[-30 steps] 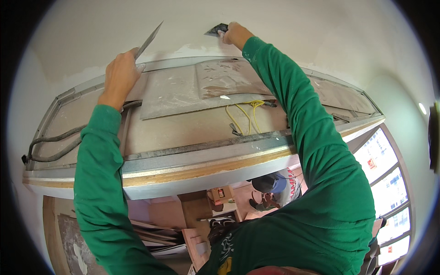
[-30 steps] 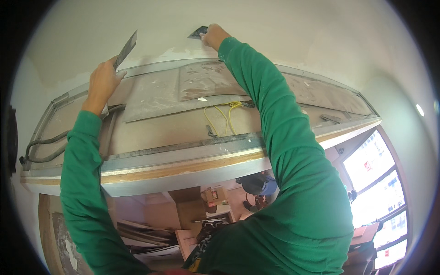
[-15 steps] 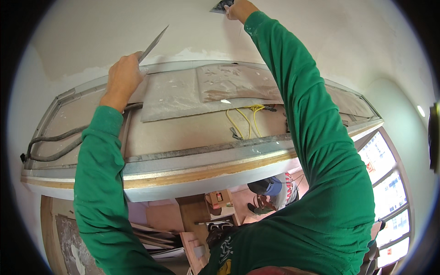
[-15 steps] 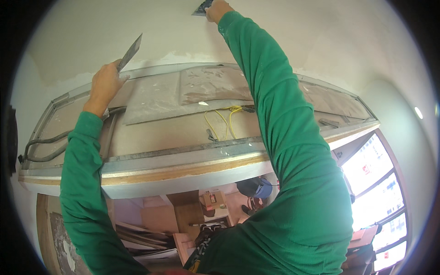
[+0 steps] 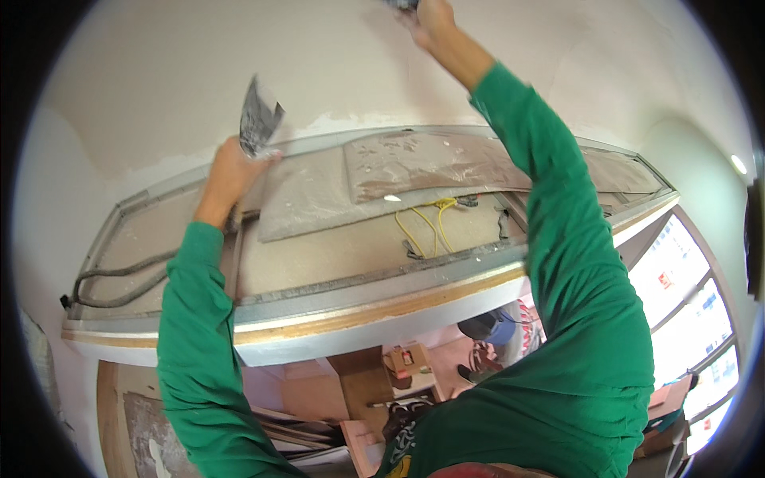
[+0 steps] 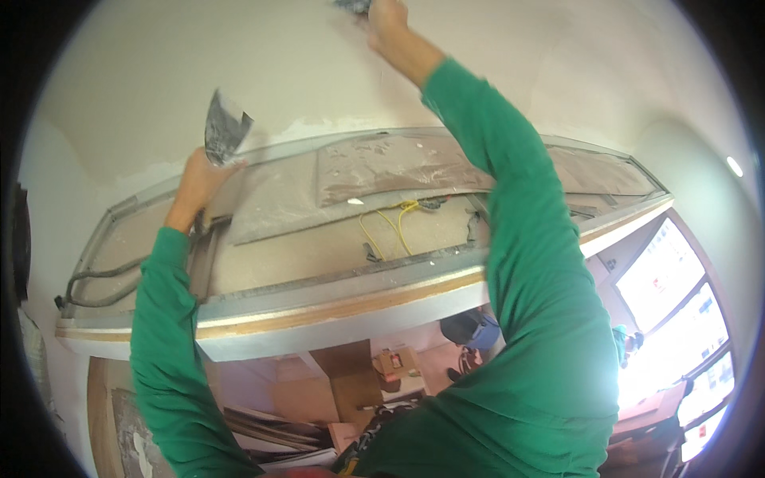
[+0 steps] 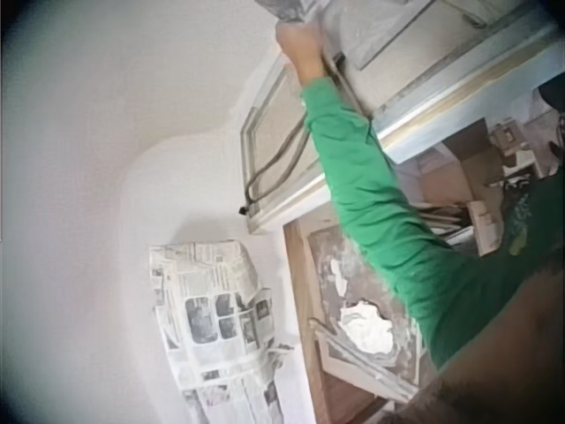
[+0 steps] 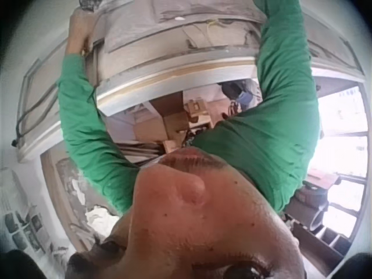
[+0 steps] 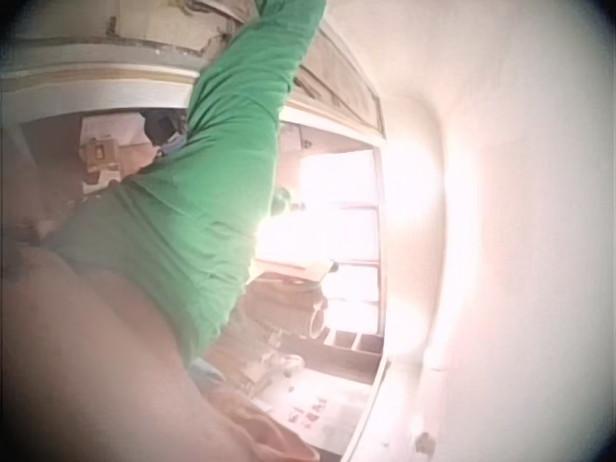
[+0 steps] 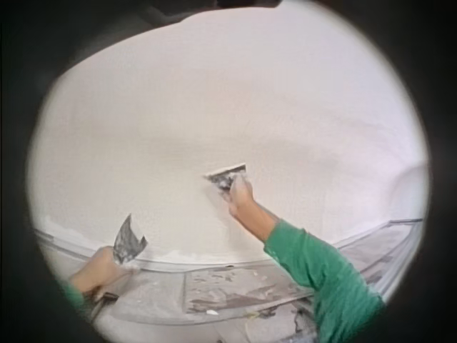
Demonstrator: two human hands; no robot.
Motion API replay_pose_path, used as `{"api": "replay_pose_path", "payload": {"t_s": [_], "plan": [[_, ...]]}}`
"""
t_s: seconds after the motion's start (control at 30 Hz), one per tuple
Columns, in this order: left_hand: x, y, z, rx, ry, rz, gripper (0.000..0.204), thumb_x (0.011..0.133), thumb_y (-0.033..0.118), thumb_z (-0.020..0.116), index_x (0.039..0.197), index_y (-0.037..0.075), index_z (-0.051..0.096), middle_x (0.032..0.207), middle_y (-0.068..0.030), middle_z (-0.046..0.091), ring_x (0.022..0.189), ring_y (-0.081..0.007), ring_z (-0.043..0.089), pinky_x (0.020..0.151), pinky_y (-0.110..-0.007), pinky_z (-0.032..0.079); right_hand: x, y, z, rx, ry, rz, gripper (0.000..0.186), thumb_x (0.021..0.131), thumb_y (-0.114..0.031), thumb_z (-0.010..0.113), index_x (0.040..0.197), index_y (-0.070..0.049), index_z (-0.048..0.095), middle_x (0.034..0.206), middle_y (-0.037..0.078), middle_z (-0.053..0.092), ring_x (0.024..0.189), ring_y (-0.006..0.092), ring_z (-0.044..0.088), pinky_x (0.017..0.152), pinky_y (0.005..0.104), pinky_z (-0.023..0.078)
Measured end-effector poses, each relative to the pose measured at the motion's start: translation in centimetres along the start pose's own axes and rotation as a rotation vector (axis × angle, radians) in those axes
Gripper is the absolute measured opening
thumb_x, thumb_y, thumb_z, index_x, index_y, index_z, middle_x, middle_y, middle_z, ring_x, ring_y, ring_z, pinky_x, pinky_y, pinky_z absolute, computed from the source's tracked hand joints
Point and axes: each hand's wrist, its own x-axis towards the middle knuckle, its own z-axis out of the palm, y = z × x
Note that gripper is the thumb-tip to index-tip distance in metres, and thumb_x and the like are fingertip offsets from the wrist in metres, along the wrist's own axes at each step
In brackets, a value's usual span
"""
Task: The person applies plaster to a wall using a trowel and a hawk. They repeatedly scoop plaster from the hawk and spread it onto the wall surface, smoothing it with the trowel.
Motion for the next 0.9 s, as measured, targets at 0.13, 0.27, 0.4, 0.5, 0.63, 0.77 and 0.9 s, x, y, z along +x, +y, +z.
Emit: {"api": "replay_pose_path", "payload": {"t_s": [0.13, 0.27, 0.4, 0.5, 0.63, 0.77, 0.9], "plan": [[-1.1, 5.5, 0.1, -0.847, -0.456, -0.449, 0.039, 0.083, 0.036, 0.079, 0.102, 0.005, 0.064, 0.072, 0.0014, 0.055, 0.055, -0.0059, 0.051, 0.045, -0.024, 0.044, -15.6, -4.2, -3.0, -1.102, -0.308, -0.683, 0.031, 0.096, -0.009, 0.05, 0.124, -0.003, 0.061, 0.116, 0.013, 0.065, 0.089, 0.0266, 0.063, 0.079, 0.0397, 0.053], [-2.5, 6.2, 0.1, -1.194, -0.868, -0.427, 0.041, 0.083, 0.023, 0.078, 0.111, 0.001, 0.058, 0.07, -0.0027, 0.054, 0.052, -0.0086, 0.051, 0.041, -0.023, 0.041, -24.4, -8.2, -4.1, -1.135, -0.963, -1.065, 0.043, 0.086, -0.007, 0.063, 0.129, -0.008, 0.062, 0.123, 0.015, 0.06, 0.104, 0.0279, 0.059, 0.085, 0.039, 0.05], [-4.1, 7.1, -0.3, -1.307, -1.117, -0.286, 0.046, 0.077, 0.008, 0.078, 0.116, -0.001, 0.054, 0.07, -0.0057, 0.055, 0.052, -0.0114, 0.052, 0.039, -0.026, 0.04, -26.7, -8.0, -4.1, -0.989, -1.152, -1.168, 0.06, 0.081, -0.004, 0.062, 0.139, -0.017, 0.056, 0.121, 0.01, 0.06, 0.108, 0.0278, 0.058, 0.089, 0.0422, 0.048], [-4.2, 8.3, -0.3, -1.175, -1.067, -0.322, 0.045, 0.07, 0.002, 0.079, 0.108, -0.002, 0.057, 0.065, -0.0042, 0.054, 0.048, -0.0123, 0.051, 0.039, -0.027, 0.039, -26.3, -6.8, -5.2, -1.069, -1.102, -1.245, 0.059, 0.085, -0.01, 0.058, 0.142, -0.019, 0.053, 0.125, 0.009, 0.058, 0.11, 0.027, 0.057, 0.088, 0.0409, 0.047], [-3.8, 9.0, 0.1, -1.134, -1.044, -0.317, 0.039, 0.068, 0.0, 0.079, 0.102, 0.0, 0.059, 0.064, -0.0034, 0.055, 0.046, -0.0123, 0.051, 0.039, -0.026, 0.038, -22.3, -6.1, -6.8, -1.416, -1.009, -1.165, 0.063, 0.086, -0.009, 0.058, 0.147, -0.018, 0.046, 0.131, 0.011, 0.054, 0.114, 0.0272, 0.053, 0.095, 0.0402, 0.043], [-3.7, 10.0, 0.3, -1.136, -0.89, -0.285, 0.034, 0.072, 0.005, 0.081, 0.098, 0.001, 0.059, 0.066, -0.0038, 0.056, 0.048, -0.0107, 0.051, 0.041, -0.024, 0.039, -20.0, -5.9, -8.2, -1.431, -0.703, -0.822, 0.048, 0.091, -0.009, 0.054, 0.138, -0.014, 0.052, 0.121, 0.01, 0.06, 0.104, 0.0275, 0.059, 0.09, 0.0412, 0.047], [-4.0, 9.7, 0.1, -0.483, -0.068, 0.127, 0.03, 0.076, 0.009, 0.08, 0.094, -0.001, 0.058, 0.067, -0.0018, 0.056, 0.052, -0.0109, 0.048, 0.051, -0.025, 0.041, -23.2, -6.7, -2.5, -0.392, -0.208, 0.178, 0.024, 0.098, -0.012, 0.045, 0.119, -0.007, 0.055, 0.107, 0.008, 0.062, 0.096, 0.0211, 0.062, 0.082, 0.0394, 0.05]]}}
